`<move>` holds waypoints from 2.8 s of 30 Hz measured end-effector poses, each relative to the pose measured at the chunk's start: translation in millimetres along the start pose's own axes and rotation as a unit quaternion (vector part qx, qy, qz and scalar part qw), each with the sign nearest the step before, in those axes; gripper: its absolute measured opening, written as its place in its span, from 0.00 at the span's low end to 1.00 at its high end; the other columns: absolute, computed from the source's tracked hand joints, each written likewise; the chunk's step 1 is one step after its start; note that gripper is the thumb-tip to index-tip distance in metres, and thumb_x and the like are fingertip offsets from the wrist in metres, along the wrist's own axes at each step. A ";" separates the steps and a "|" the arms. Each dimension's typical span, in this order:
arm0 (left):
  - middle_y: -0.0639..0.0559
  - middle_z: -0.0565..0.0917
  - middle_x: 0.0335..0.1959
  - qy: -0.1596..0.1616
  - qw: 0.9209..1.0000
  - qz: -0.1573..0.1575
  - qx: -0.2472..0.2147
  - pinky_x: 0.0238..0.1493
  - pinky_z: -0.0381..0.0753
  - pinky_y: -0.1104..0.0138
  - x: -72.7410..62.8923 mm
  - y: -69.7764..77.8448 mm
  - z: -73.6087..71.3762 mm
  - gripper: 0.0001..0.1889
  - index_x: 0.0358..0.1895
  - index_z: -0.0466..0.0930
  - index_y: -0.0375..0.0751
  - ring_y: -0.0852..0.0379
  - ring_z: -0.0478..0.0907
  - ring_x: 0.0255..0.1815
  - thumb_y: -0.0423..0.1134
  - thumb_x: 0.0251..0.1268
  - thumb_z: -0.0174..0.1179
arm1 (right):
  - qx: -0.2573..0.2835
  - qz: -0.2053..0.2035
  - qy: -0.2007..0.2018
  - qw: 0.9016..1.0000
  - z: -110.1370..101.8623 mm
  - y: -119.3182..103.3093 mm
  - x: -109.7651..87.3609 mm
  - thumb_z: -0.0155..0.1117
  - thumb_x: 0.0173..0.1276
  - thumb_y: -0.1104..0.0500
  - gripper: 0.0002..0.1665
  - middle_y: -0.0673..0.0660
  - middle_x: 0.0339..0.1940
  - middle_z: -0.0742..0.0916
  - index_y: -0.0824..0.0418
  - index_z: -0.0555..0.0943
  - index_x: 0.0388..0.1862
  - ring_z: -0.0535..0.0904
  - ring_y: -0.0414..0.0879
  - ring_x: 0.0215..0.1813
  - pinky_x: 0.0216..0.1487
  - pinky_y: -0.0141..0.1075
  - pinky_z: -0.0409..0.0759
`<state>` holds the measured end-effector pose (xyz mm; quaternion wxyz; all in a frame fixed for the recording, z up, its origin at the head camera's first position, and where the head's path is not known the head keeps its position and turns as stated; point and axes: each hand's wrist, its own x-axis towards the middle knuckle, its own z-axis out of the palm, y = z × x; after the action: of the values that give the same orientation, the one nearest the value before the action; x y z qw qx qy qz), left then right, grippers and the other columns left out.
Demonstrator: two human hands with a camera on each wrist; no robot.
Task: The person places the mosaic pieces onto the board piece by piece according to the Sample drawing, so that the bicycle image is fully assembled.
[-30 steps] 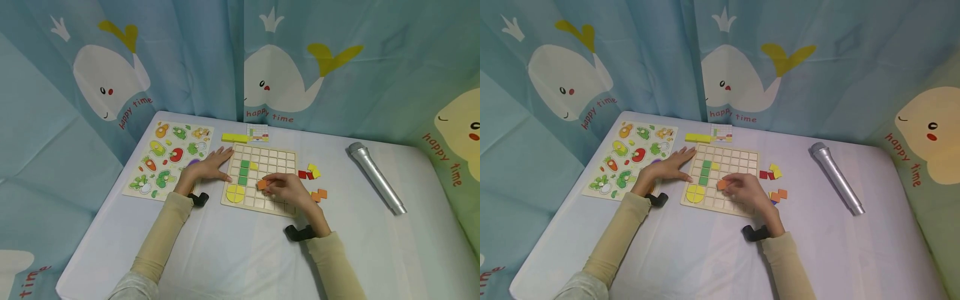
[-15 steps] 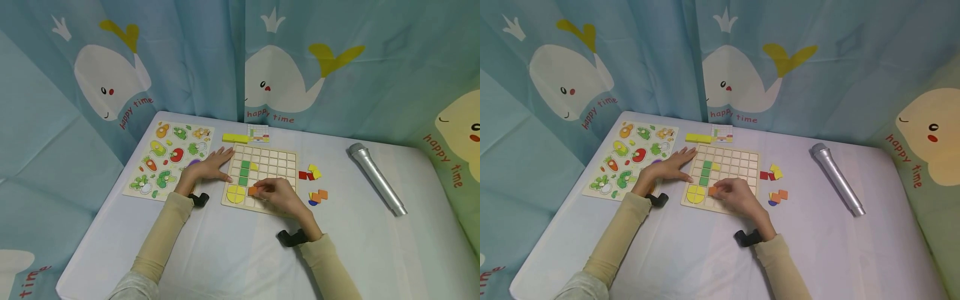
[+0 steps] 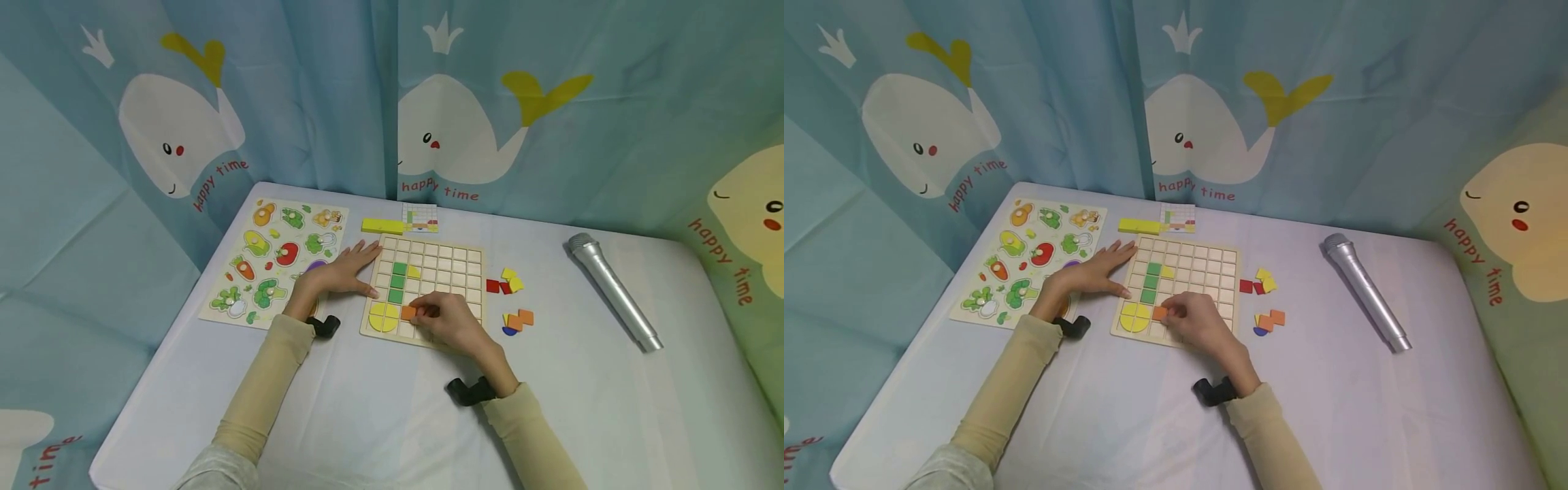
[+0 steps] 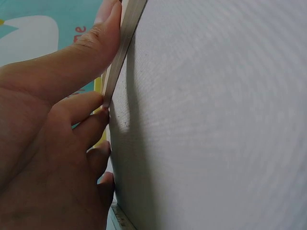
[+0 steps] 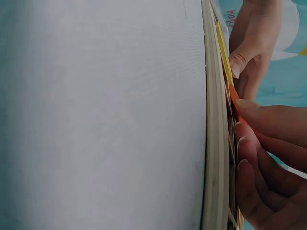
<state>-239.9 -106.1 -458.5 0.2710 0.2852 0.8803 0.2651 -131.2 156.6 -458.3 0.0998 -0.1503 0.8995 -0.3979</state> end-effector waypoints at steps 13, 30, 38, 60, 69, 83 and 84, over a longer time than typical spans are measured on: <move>0.49 0.38 0.87 -0.004 1.000 0.006 -0.002 0.85 0.27 0.51 3.8 -0.2 2.8 0.56 0.85 0.38 0.44 0.47 0.27 0.87 0.52 0.66 0.69 | 0.014 0.021 0.005 1.000 -20.5 9.0 -10.4 0.71 0.69 0.64 0.11 0.51 0.39 0.90 0.61 0.88 0.49 0.83 0.44 0.39 0.45 0.34 0.85; 0.49 0.38 0.87 0.002 1.000 0.000 -0.001 0.85 0.26 0.51 1.2 -1.7 1.9 0.56 0.85 0.38 0.44 0.47 0.26 0.87 0.51 0.66 0.70 | -0.059 0.008 0.095 0.994 -58.0 34.2 -51.5 0.73 0.63 0.69 0.12 0.58 0.40 0.89 0.65 0.88 0.46 0.83 0.47 0.36 0.35 0.31 0.81; 0.50 0.37 0.87 0.000 1.000 -0.005 0.000 0.85 0.27 0.51 2.6 -4.2 2.9 0.56 0.85 0.38 0.45 0.47 0.26 0.87 0.52 0.66 0.69 | -0.111 0.023 0.105 0.988 -77.3 46.7 -70.9 0.76 0.61 0.68 0.15 0.59 0.41 0.86 0.65 0.88 0.48 0.77 0.48 0.37 0.35 0.31 0.77; 0.48 0.38 0.87 0.000 1.000 0.001 -0.001 0.85 0.27 0.50 1.6 -2.5 2.3 0.56 0.85 0.38 0.43 0.47 0.27 0.87 0.52 0.66 0.69 | -0.134 0.052 0.047 0.989 -99.6 70.8 -83.2 0.71 0.58 0.76 0.22 0.64 0.47 0.85 0.71 0.85 0.53 0.78 0.55 0.44 0.46 0.50 0.87; 0.49 0.38 0.87 0.000 1.000 0.001 -0.001 0.85 0.28 0.50 1.2 -1.4 2.3 0.56 0.85 0.38 0.44 0.47 0.27 0.87 0.52 0.66 0.69 | -0.146 0.053 0.064 0.986 -97.3 73.7 -78.8 0.73 0.57 0.76 0.19 0.63 0.42 0.85 0.71 0.86 0.49 0.78 0.53 0.41 0.43 0.46 0.86; 0.50 0.38 0.87 0.003 1.000 -0.003 -0.004 0.85 0.27 0.51 0.3 -1.5 1.9 0.56 0.85 0.38 0.44 0.48 0.27 0.87 0.52 0.66 0.69 | -0.152 0.034 0.074 0.985 -104.4 67.2 -74.4 0.75 0.57 0.73 0.19 0.66 0.44 0.88 0.73 0.86 0.49 0.83 0.55 0.41 0.44 0.50 0.87; 0.50 0.38 0.87 0.003 1.000 -0.003 -0.005 0.85 0.27 0.51 0.3 -1.3 1.8 0.56 0.85 0.38 0.44 0.48 0.27 0.87 0.52 0.66 0.69 | -0.152 0.031 0.074 0.985 -104.5 66.1 -74.3 0.75 0.58 0.73 0.19 0.66 0.44 0.88 0.72 0.86 0.49 0.83 0.55 0.41 0.44 0.51 0.87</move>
<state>-239.5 -106.3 -460.6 0.2701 0.2802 0.8809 0.2691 -105.7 296.5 -433.8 0.0218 -0.1057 0.9586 -0.2636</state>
